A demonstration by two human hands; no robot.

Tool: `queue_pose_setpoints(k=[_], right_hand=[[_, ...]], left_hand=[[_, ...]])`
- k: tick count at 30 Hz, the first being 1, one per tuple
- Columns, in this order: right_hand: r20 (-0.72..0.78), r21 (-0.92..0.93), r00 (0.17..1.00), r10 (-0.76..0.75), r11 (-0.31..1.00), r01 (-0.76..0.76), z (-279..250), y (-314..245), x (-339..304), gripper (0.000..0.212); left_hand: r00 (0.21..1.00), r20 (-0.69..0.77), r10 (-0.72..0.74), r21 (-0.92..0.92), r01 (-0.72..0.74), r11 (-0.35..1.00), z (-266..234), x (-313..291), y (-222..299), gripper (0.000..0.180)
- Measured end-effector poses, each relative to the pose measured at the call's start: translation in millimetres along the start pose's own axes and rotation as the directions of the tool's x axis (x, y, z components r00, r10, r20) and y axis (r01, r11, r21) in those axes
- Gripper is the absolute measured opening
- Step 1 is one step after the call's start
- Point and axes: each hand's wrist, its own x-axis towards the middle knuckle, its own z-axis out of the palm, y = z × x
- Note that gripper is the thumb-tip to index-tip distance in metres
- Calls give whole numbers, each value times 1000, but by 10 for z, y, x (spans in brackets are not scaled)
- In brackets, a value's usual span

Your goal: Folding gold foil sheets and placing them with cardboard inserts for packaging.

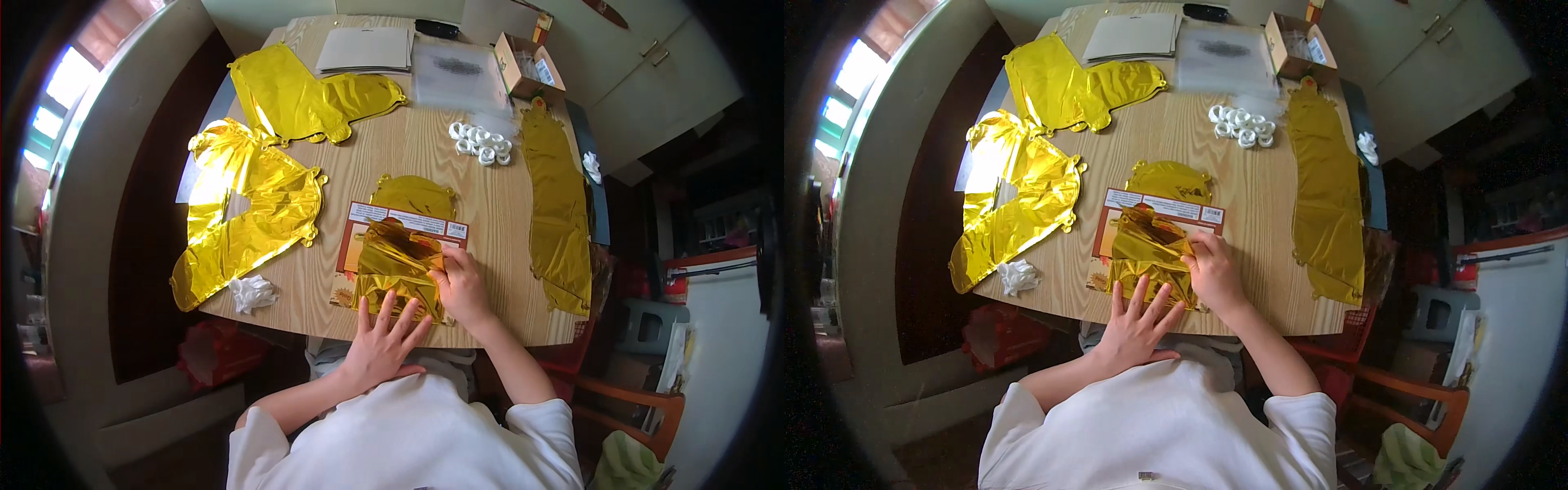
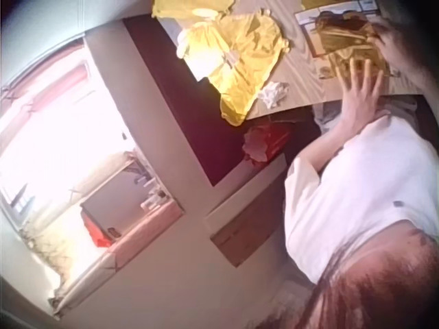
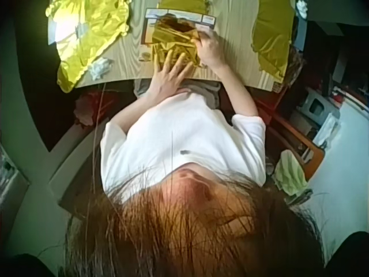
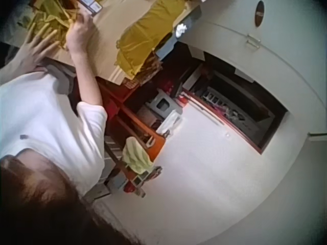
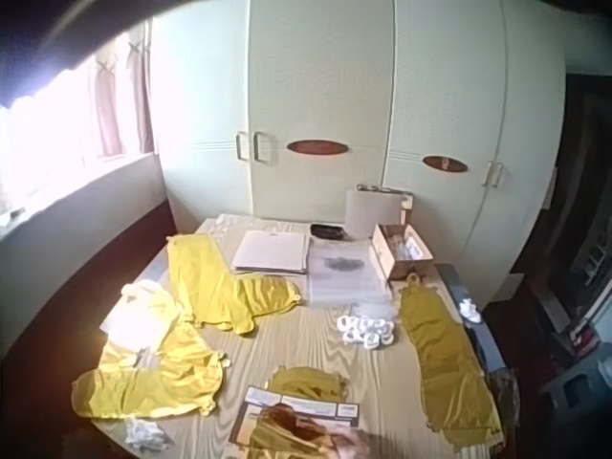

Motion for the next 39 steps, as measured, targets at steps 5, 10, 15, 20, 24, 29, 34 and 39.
queue_pose_setpoints(k=[5, 10, 15, 20, 24, 29, 34, 39], right_hand=[[-3, 8, 1000, 10, 1000, -10, -4, 2, 9, 26], [23, 105, 998, 65, 992, -67, 14, 116, -38, 47], [39, 198, 999, 29, 980, -36, -219, 39, -84, 92], [267, -100, 964, 9, 995, 19, -337, -8, -318, 106], [270, -64, 961, 64, 997, -49, -292, 28, -313, 103], [204, -9, 975, 88, 996, -88, -299, -10, -274, 95], [187, 9, 978, 93, 995, -97, -282, 7, -250, 88], [159, 15, 984, 76, 997, -79, -255, 53, -208, 85]], left_hand=[[1000, 28, -7, 3, 7, 1000, 45, 47, -5, 92], [999, 26, -21, -26, 22, 999, -67, 118, -33, 96], [999, 39, -33, -21, 34, 999, -31, 125, -34, 102], [996, 68, -54, -1, 55, 999, -12, 137, -23, 109], [996, 58, -65, 8, 65, 998, 9, 130, -18, 109], [997, 25, -77, -25, 77, 997, -34, 121, -87, 106], [991, 14, -134, -49, 134, 990, -49, 45, -281, 103], [986, -8, -166, -42, 166, 985, -32, -31, -370, 109]])
